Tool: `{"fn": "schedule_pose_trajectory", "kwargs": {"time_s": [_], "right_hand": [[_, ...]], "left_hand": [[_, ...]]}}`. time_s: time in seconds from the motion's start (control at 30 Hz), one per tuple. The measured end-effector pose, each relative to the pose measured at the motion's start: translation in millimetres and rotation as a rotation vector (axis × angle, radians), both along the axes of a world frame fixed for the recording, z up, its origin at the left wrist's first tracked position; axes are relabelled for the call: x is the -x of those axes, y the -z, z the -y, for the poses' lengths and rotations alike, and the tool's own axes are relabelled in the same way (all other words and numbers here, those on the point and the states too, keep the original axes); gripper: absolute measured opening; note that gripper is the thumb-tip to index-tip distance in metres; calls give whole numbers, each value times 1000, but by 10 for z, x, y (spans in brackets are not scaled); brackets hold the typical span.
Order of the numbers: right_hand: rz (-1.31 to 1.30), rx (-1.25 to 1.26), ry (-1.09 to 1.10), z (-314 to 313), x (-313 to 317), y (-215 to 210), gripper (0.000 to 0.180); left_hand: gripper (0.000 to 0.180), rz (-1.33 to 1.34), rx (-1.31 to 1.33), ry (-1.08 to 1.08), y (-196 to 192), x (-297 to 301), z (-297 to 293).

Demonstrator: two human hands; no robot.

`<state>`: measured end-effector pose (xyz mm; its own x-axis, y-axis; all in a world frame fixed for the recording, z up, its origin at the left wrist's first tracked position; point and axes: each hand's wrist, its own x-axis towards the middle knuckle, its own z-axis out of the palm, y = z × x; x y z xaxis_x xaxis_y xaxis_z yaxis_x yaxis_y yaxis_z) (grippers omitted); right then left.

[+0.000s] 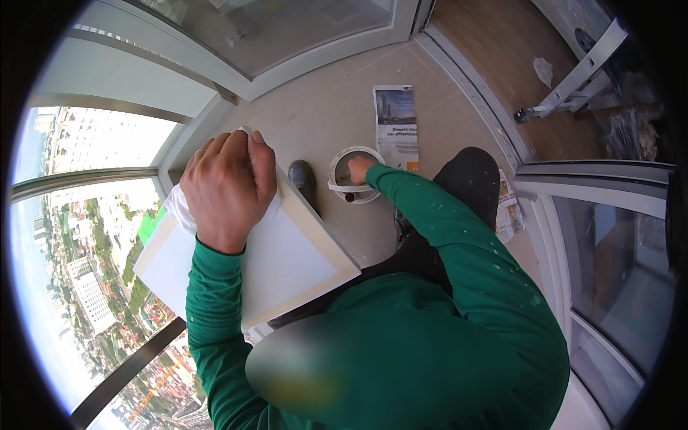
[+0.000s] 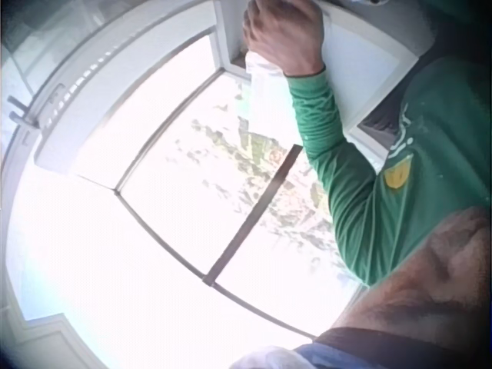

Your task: The person paints the edge of a white board with white paint using a brush and wipes the board with a cloth.

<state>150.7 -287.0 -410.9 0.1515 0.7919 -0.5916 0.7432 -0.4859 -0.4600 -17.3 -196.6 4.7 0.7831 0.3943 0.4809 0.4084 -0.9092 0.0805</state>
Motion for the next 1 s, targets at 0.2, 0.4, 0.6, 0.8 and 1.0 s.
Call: {"fn": "schedule_pose_trajectory", "kwargs": {"time_s": [0.2,0.4,0.6,0.8,1.0], "right_hand": [[61,23,-115,-142,124,-125,33],[-42,-213,22,-182,-251,203,35],[29,-180,22,-793,-571,-12,35],[65,-150,16,-1069,-730,-80,34],[72,-125,-24,-1242,-652,-24,33]], "left_hand": [[30,13,57,-65,-42,227,-71],[30,34,51,-35,220,74,-148],[29,-32,118,-130,321,69,-184],[27,-41,166,-91,362,28,-294],[27,-108,157,-205,332,-26,-315]]}}
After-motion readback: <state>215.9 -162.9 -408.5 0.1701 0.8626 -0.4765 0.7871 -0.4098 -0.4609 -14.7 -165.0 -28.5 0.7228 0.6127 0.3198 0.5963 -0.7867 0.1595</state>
